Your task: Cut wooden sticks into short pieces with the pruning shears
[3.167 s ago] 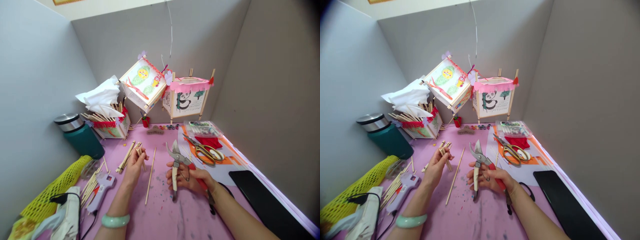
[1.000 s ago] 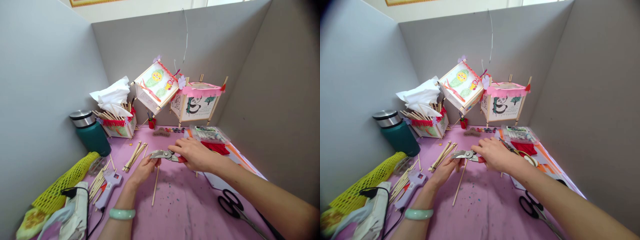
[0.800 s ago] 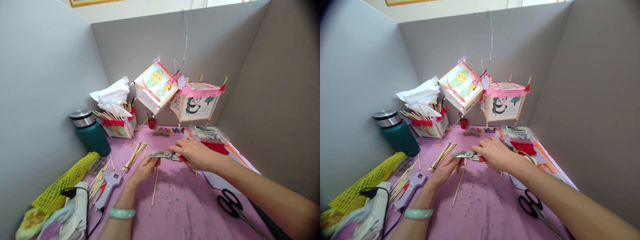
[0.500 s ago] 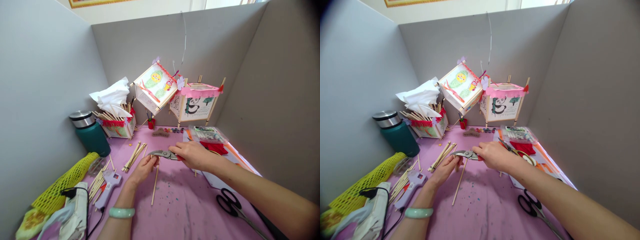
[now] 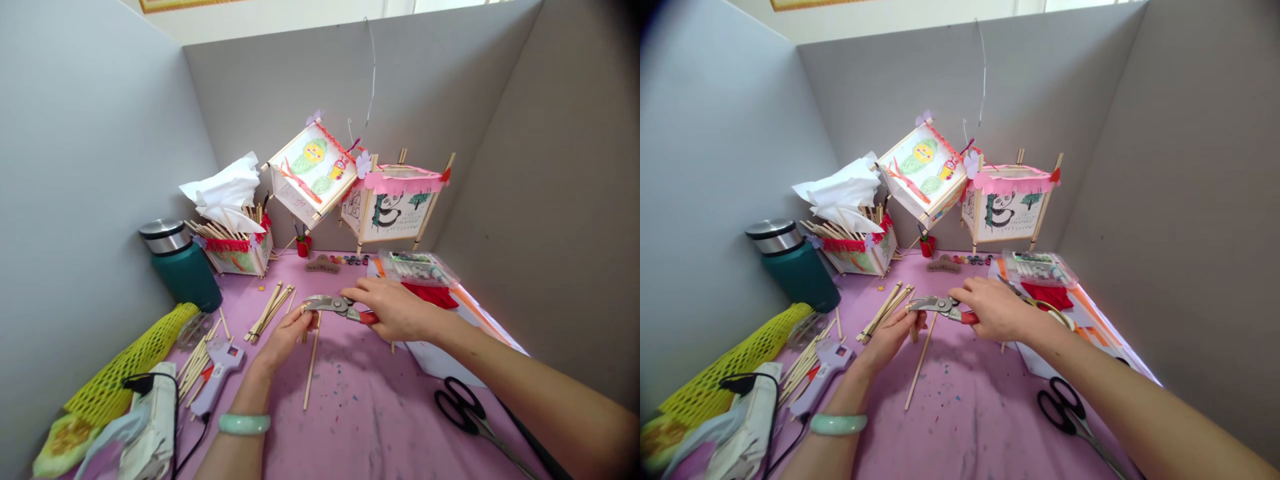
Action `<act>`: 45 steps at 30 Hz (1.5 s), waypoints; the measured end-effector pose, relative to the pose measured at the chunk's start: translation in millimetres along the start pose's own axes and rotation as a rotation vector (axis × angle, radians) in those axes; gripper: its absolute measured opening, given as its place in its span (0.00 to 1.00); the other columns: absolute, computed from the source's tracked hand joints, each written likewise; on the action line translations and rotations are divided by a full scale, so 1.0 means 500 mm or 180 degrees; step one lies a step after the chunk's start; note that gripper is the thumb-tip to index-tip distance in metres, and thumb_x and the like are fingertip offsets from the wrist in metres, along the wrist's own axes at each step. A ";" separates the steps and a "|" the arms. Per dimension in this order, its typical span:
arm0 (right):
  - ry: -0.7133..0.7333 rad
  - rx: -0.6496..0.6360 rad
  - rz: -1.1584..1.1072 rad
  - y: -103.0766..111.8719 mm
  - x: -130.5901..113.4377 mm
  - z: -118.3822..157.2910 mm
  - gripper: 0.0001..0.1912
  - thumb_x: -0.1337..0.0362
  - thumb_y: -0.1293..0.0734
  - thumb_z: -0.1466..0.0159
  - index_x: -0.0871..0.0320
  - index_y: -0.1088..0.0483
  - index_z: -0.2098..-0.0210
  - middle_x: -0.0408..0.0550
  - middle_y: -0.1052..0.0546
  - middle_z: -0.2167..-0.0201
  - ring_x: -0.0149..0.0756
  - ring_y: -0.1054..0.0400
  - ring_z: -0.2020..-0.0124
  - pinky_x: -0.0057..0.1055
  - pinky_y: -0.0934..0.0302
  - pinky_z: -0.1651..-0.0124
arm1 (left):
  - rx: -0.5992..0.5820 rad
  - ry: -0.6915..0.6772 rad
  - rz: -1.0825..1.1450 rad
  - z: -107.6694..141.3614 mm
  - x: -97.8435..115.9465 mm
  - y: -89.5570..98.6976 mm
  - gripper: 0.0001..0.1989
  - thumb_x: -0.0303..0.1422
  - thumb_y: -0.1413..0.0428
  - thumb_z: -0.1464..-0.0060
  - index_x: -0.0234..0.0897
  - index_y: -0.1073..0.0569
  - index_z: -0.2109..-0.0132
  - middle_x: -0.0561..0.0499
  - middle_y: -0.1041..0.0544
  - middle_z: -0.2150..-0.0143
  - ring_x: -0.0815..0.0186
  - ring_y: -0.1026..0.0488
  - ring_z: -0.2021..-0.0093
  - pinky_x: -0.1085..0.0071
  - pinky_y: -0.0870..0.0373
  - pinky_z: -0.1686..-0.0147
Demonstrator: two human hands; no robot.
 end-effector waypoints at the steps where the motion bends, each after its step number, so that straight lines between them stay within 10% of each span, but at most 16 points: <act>1: 0.0026 0.0004 0.0029 -0.001 -0.002 -0.002 0.22 0.67 0.38 0.42 0.53 0.36 0.47 0.50 0.30 0.63 0.40 0.36 0.61 0.32 0.47 0.63 | 0.0012 -0.0007 0.0029 0.001 0.000 0.001 0.16 0.45 0.48 0.44 0.34 0.27 0.62 0.51 0.33 0.68 0.68 0.38 0.67 0.68 0.38 0.62; 45: -0.0201 0.0023 -0.0144 -0.010 -0.037 0.003 0.27 0.68 0.36 0.45 0.54 0.37 0.45 0.52 0.32 0.58 0.42 0.38 0.57 0.38 0.45 0.55 | 0.0012 -0.0327 -0.0245 -0.001 0.017 -0.004 0.17 0.45 0.47 0.44 0.34 0.29 0.63 0.51 0.30 0.69 0.67 0.35 0.67 0.70 0.38 0.65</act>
Point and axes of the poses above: each hand's wrist, its own z-axis away from the middle knuckle, its own y-axis out of the back of the hand, x = y × z, the point moved 4 cm from there along -z, towards the middle knuckle
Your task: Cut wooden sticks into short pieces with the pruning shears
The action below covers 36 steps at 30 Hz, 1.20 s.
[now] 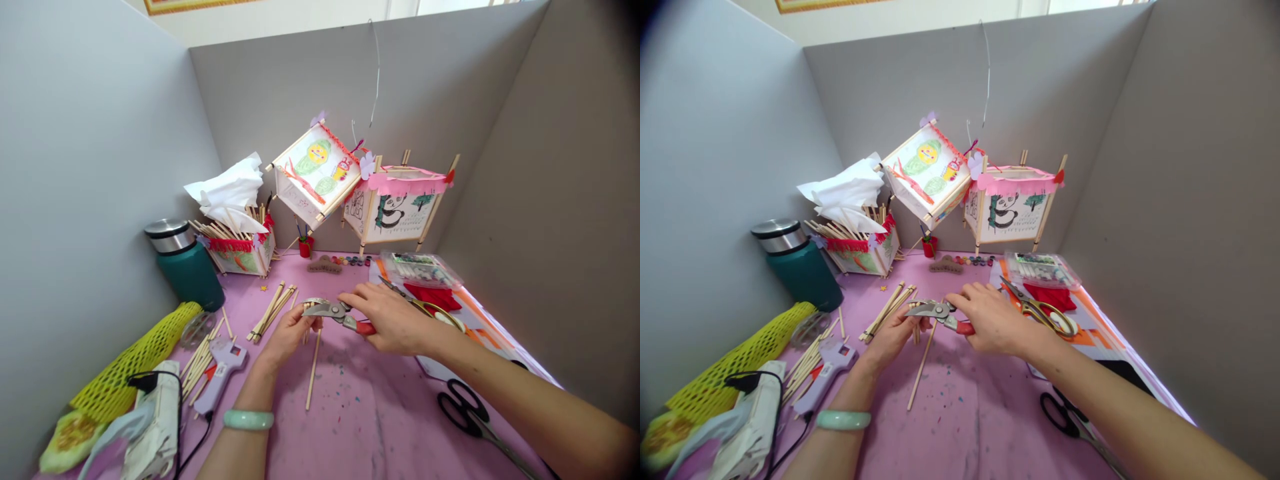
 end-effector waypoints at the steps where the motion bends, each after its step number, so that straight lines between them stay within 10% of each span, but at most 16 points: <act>1: -0.0004 0.0020 0.0008 -0.001 -0.001 0.001 0.27 0.69 0.36 0.45 0.53 0.37 0.45 0.52 0.32 0.58 0.42 0.38 0.57 0.38 0.45 0.55 | -0.0014 0.0012 -0.0007 0.000 -0.001 0.000 0.17 0.45 0.48 0.44 0.34 0.29 0.63 0.51 0.30 0.69 0.68 0.35 0.67 0.70 0.38 0.65; 28: -0.0230 0.0033 0.0337 -0.002 -0.014 0.009 0.19 0.69 0.38 0.44 0.55 0.32 0.52 0.49 0.28 0.65 0.37 0.34 0.67 0.30 0.50 0.68 | 0.0020 0.0144 -0.0110 0.002 0.001 -0.007 0.16 0.43 0.51 0.41 0.34 0.32 0.68 0.54 0.33 0.72 0.70 0.38 0.70 0.73 0.41 0.67; 36: -0.0921 0.0715 -0.1806 -0.056 -0.005 0.035 0.18 0.70 0.37 0.45 0.56 0.34 0.54 0.44 0.29 0.68 0.34 0.37 0.69 0.28 0.45 0.66 | 0.0070 0.0084 0.0153 -0.002 -0.005 -0.002 0.17 0.42 0.50 0.41 0.35 0.32 0.51 0.54 0.33 0.70 0.69 0.35 0.69 0.71 0.39 0.65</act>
Point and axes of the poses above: each hand's wrist, its own z-axis away from the middle knuckle, its own y-axis out of the back of the hand, x = y × z, the point moved 4 cm from there along -z, towards the middle knuckle
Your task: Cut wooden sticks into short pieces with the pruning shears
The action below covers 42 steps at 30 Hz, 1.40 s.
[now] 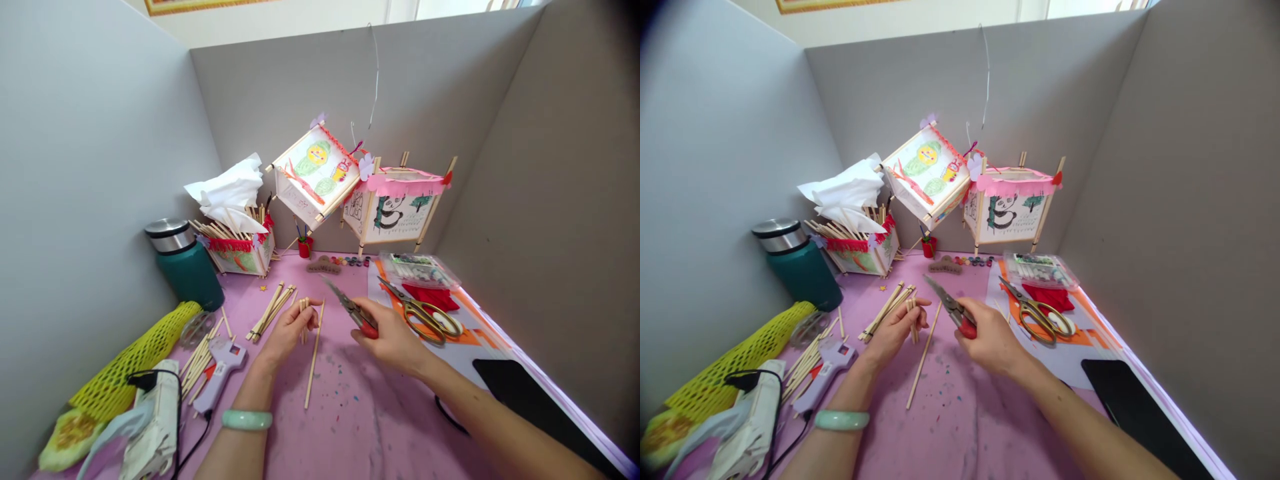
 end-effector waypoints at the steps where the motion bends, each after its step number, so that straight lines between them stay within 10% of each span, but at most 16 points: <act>1: -0.0123 0.0047 -0.0304 -0.008 0.010 0.006 0.19 0.68 0.36 0.45 0.57 0.35 0.53 0.43 0.31 0.70 0.33 0.38 0.70 0.28 0.45 0.66 | 0.0018 0.0025 -0.0011 0.000 0.000 0.000 0.17 0.42 0.50 0.41 0.35 0.32 0.50 0.54 0.32 0.70 0.70 0.35 0.69 0.72 0.38 0.65; 12: -0.0278 -0.0097 -0.3139 -0.077 0.068 0.067 0.25 0.60 0.32 0.42 0.53 0.40 0.47 0.45 0.38 0.64 0.30 0.43 0.68 0.27 0.45 0.67 | 0.0088 0.0191 -0.0321 0.002 0.004 -0.001 0.12 0.42 0.50 0.42 0.36 0.32 0.63 0.52 0.31 0.69 0.68 0.34 0.67 0.72 0.39 0.65; 22: -0.0186 -0.0178 -0.3280 -0.071 0.077 0.069 0.24 0.61 0.32 0.42 0.52 0.39 0.47 0.45 0.37 0.63 0.31 0.41 0.64 0.29 0.44 0.64 | 0.0493 0.0575 -0.0924 -0.002 -0.030 0.010 0.13 0.42 0.52 0.44 0.37 0.34 0.63 0.59 0.39 0.78 0.71 0.42 0.79 0.74 0.46 0.77; 34: -0.0229 -0.0205 -0.3323 -0.067 0.074 0.071 0.25 0.62 0.31 0.42 0.52 0.38 0.47 0.45 0.36 0.62 0.31 0.40 0.63 0.29 0.43 0.61 | 0.0273 0.1257 -0.3689 0.031 -0.013 -0.012 0.12 0.42 0.43 0.57 0.37 0.28 0.73 0.49 0.27 0.75 0.64 0.33 0.73 0.72 0.49 0.74; 42: -0.0229 -0.0232 -0.3327 -0.067 0.076 0.072 0.25 0.62 0.31 0.43 0.53 0.39 0.46 0.46 0.36 0.61 0.32 0.40 0.62 0.29 0.43 0.59 | 0.0114 0.1469 -0.2816 0.030 -0.009 -0.020 0.09 0.34 0.48 0.53 0.36 0.33 0.78 0.55 0.38 0.81 0.70 0.40 0.79 0.72 0.50 0.77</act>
Point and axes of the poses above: each hand's wrist, its own z-axis away from the middle knuckle, its own y-axis out of the back of the hand, x = y × z, the point moved 4 cm from there along -z, towards the middle knuckle
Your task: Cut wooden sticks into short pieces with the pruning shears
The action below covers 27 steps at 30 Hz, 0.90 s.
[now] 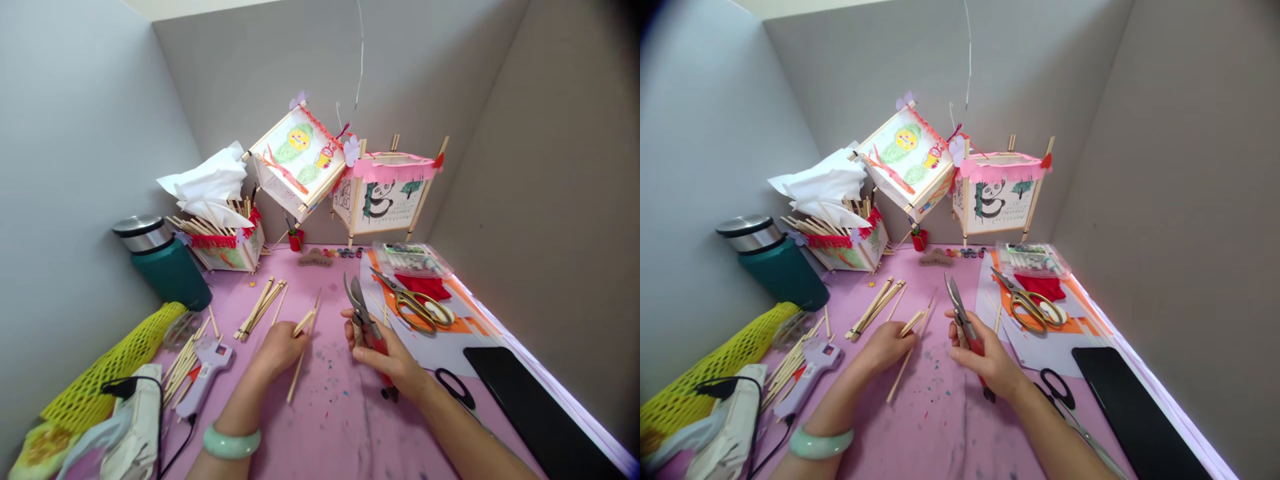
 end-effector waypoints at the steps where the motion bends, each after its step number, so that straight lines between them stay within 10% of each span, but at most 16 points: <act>1: -0.0011 0.0000 0.0004 0.000 0.001 0.001 0.26 0.62 0.31 0.43 0.53 0.39 0.46 0.46 0.36 0.61 0.32 0.40 0.62 0.29 0.43 0.58 | -0.0124 -0.0031 0.0349 0.002 0.003 0.001 0.10 0.35 0.48 0.51 0.36 0.34 0.77 0.57 0.41 0.82 0.72 0.43 0.80 0.73 0.51 0.78; 7: -0.0018 0.0014 0.0036 0.001 -0.001 0.001 0.26 0.61 0.31 0.43 0.53 0.38 0.46 0.46 0.36 0.61 0.32 0.40 0.62 0.30 0.42 0.59 | -0.0942 0.0052 0.2300 0.022 0.029 0.007 0.16 0.45 0.44 0.51 0.36 0.33 0.69 0.64 0.51 0.85 0.77 0.59 0.86 0.76 0.63 0.86; 11: -0.0052 0.0019 0.0041 -0.001 -0.002 0.001 0.26 0.61 0.31 0.44 0.53 0.38 0.47 0.46 0.36 0.61 0.33 0.39 0.62 0.30 0.42 0.60 | -0.1014 0.0041 0.2885 0.021 0.031 0.007 0.16 0.43 0.39 0.54 0.36 0.35 0.70 0.62 0.40 0.84 0.80 0.58 0.87 0.78 0.65 0.87; 27: -0.0030 -0.0108 0.0149 -0.001 0.002 0.004 0.26 0.62 0.31 0.42 0.51 0.39 0.46 0.46 0.36 0.60 0.32 0.40 0.62 0.30 0.43 0.57 | -0.0926 0.0110 0.3602 0.012 0.016 0.002 0.13 0.35 0.39 0.53 0.32 0.31 0.63 0.57 0.32 0.75 0.83 0.54 0.87 0.81 0.61 0.88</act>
Point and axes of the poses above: each hand's wrist, its own z-axis away from the middle knuckle, its own y-axis out of the back of the hand, x = y × z, the point moved 4 cm from there along -z, towards the middle knuckle
